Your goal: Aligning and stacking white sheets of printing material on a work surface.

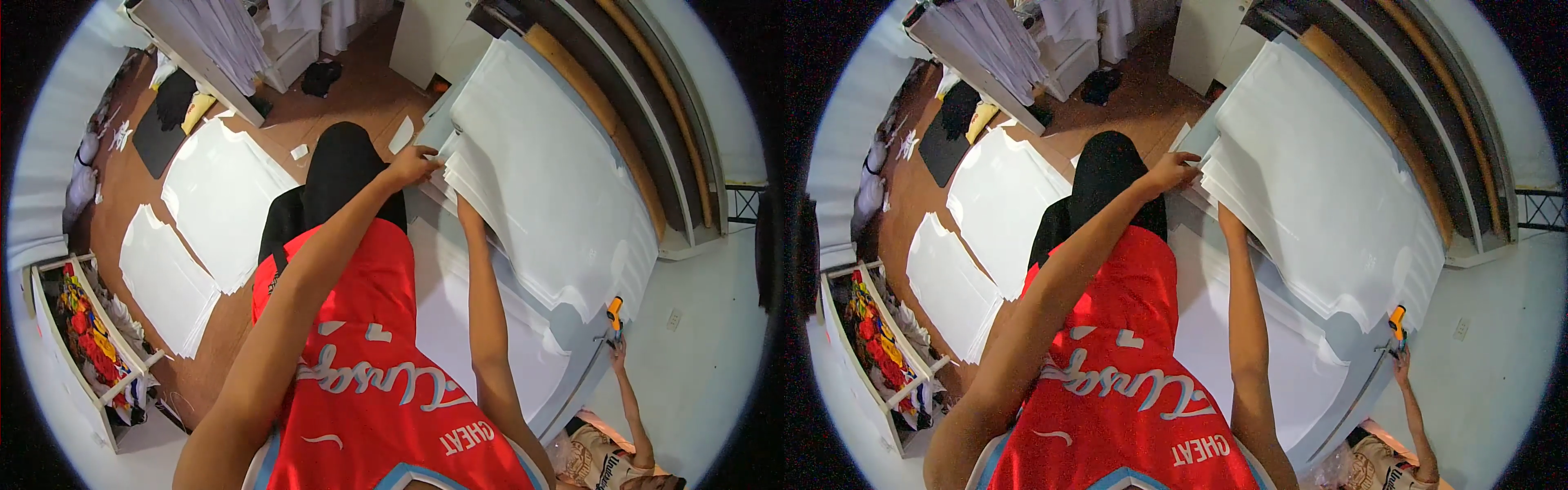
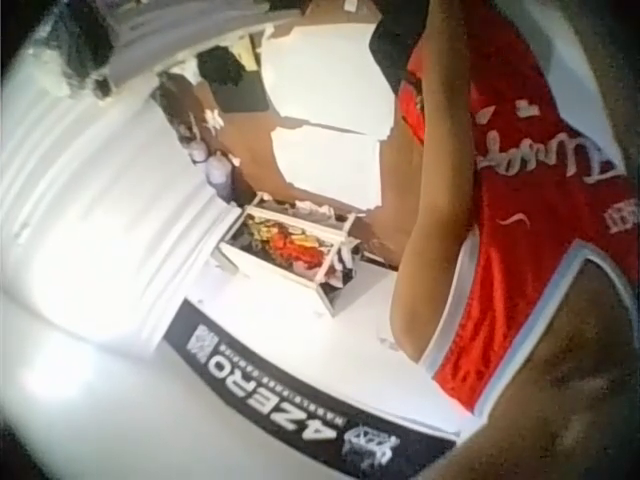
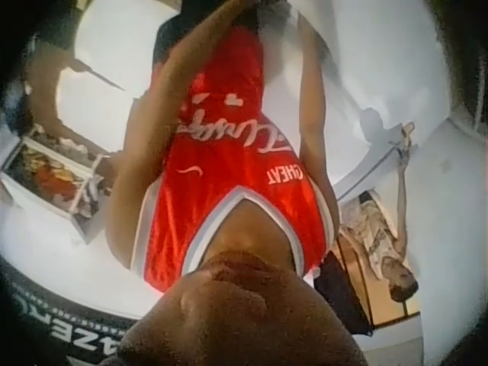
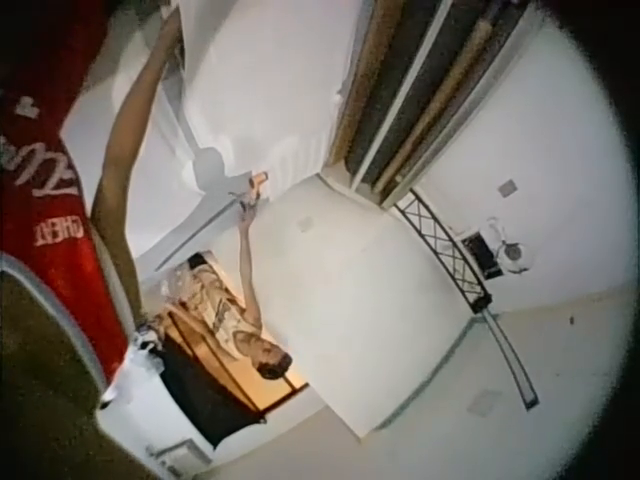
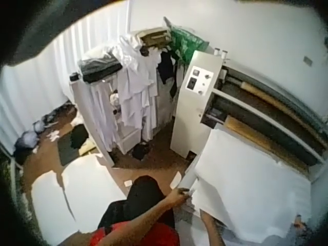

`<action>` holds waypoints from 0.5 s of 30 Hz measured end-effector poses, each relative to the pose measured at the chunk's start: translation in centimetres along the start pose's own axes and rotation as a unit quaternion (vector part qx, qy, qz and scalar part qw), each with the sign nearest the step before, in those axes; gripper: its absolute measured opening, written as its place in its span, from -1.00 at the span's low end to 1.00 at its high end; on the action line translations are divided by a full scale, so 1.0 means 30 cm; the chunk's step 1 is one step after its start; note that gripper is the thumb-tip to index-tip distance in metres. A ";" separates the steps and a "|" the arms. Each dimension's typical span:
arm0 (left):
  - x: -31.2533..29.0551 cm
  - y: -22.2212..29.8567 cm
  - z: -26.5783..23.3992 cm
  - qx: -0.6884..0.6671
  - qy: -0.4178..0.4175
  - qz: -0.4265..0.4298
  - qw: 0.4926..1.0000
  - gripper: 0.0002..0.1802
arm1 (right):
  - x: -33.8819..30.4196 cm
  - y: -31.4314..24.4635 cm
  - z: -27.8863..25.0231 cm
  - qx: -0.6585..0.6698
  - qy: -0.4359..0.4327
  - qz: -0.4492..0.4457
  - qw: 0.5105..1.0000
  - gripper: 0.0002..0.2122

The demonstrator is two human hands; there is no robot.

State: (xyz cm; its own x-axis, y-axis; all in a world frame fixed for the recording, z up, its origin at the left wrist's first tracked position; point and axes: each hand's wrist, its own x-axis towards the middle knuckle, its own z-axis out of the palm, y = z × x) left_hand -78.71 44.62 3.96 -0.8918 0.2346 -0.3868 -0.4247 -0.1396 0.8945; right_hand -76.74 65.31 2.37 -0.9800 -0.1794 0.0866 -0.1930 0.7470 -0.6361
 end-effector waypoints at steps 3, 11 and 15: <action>0.028 -0.041 0.007 0.150 0.098 0.076 0.981 -0.50 | 0.002 -0.046 -0.014 0.050 0.000 0.008 0.999 -0.62; 0.028 -0.044 0.036 0.135 0.132 0.092 0.978 -0.59 | -0.017 0.016 -0.007 -0.023 -0.024 -0.089 0.995 -0.62; 0.040 -0.065 0.019 0.128 0.146 0.100 0.976 -0.61 | -0.018 -0.072 -0.035 0.082 -0.105 -0.011 0.991 -0.60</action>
State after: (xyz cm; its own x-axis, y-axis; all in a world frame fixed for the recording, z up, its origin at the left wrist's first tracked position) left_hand -78.85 45.73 1.87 -0.9752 -0.0626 -0.2122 -0.2176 0.1000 0.9709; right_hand -75.85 64.47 4.52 -0.9405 -0.3364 -0.0482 -0.1867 0.6300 -0.7539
